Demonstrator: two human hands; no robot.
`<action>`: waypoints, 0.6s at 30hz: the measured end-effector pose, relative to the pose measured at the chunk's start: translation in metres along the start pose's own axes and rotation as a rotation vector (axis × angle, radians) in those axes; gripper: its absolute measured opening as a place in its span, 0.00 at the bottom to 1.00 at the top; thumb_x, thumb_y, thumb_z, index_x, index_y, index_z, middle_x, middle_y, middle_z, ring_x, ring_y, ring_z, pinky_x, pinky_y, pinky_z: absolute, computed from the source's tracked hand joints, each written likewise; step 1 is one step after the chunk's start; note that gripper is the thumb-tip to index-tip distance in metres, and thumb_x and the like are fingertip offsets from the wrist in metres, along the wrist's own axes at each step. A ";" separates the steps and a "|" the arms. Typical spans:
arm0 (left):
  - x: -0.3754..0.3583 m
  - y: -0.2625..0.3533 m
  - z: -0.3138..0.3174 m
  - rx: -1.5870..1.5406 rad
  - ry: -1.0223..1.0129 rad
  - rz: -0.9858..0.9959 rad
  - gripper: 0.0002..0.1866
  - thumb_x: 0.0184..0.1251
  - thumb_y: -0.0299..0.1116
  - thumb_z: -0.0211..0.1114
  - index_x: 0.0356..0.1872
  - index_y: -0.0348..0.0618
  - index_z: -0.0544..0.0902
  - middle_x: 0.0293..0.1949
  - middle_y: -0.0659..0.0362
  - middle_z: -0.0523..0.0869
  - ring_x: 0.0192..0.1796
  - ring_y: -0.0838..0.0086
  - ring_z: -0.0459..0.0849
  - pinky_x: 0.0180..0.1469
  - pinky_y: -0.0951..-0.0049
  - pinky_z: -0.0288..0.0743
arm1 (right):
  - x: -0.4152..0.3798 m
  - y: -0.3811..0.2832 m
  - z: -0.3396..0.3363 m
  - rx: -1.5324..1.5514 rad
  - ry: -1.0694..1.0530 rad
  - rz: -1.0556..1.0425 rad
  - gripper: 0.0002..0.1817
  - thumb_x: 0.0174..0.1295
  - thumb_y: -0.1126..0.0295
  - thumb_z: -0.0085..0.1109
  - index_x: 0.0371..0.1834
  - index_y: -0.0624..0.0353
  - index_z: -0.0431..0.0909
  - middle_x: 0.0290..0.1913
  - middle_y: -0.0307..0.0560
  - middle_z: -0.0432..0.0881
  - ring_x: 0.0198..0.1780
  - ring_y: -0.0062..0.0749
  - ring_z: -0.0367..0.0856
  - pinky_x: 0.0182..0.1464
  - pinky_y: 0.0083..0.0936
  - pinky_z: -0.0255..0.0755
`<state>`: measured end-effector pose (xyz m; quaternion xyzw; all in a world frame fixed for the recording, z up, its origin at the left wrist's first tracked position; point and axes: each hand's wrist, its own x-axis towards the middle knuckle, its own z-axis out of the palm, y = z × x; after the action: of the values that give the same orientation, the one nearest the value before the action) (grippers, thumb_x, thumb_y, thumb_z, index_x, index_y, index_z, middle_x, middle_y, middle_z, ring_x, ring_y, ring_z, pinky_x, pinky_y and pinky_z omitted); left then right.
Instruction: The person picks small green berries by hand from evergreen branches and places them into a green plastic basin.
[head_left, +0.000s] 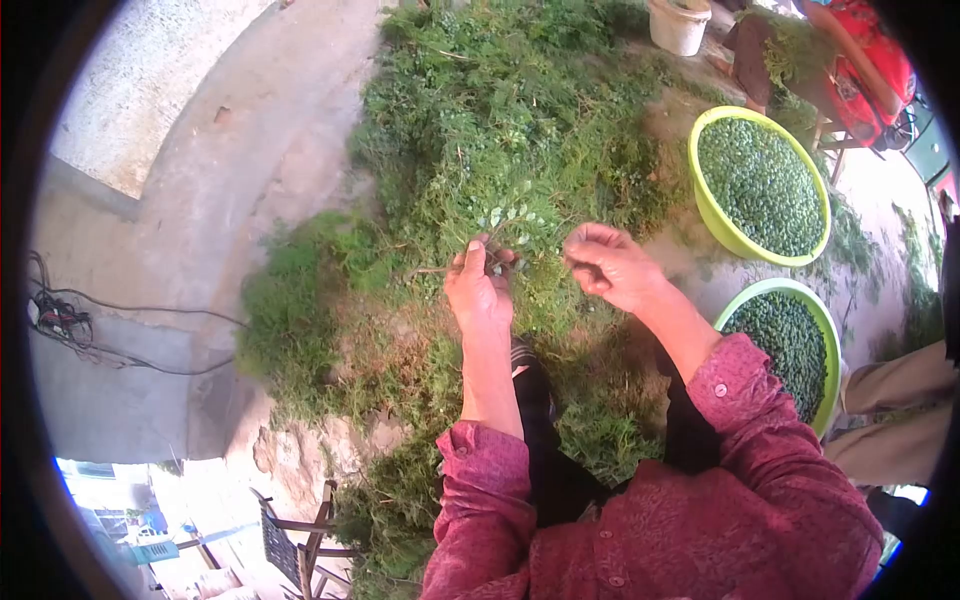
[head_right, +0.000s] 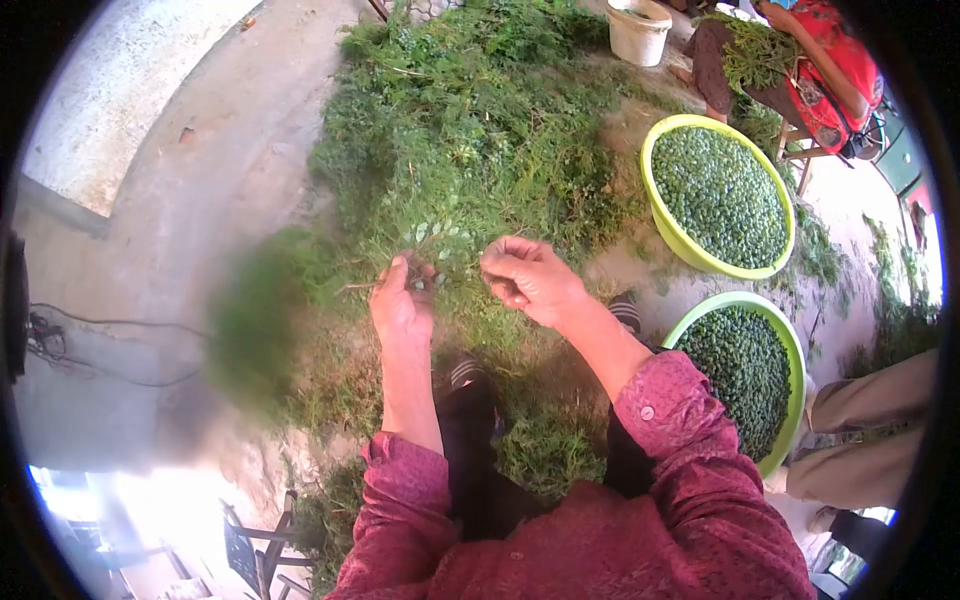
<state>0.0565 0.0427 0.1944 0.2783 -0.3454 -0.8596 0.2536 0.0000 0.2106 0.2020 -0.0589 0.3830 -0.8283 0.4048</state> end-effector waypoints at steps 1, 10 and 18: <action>0.001 0.000 -0.001 -0.006 0.014 -0.015 0.06 0.61 0.29 0.56 0.36 0.37 0.76 0.29 0.59 0.78 0.25 0.68 0.77 0.36 0.65 0.73 | 0.000 0.004 0.002 -0.032 0.023 0.009 0.05 0.55 0.73 0.58 0.26 0.57 0.71 0.21 0.35 0.70 0.17 0.14 0.63 0.15 0.12 0.49; -0.008 -0.005 0.007 0.044 -0.080 -0.013 0.08 0.62 0.31 0.56 0.37 0.37 0.75 0.27 0.58 0.78 0.27 0.69 0.78 0.33 0.68 0.73 | 0.015 0.024 0.009 -0.701 0.161 -0.230 0.15 0.48 0.62 0.66 0.25 0.63 0.76 0.20 0.40 0.74 0.21 0.19 0.68 0.22 0.19 0.62; -0.011 -0.009 0.007 0.108 -0.138 0.008 0.09 0.61 0.31 0.57 0.38 0.36 0.75 0.28 0.55 0.79 0.29 0.68 0.79 0.30 0.68 0.73 | 0.021 0.027 0.008 -0.908 0.247 -0.212 0.16 0.48 0.61 0.65 0.26 0.67 0.77 0.18 0.41 0.73 0.23 0.18 0.69 0.24 0.22 0.63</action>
<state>0.0574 0.0582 0.1952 0.2304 -0.4088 -0.8559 0.2174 0.0056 0.1810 0.1847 -0.1695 0.7430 -0.6148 0.2031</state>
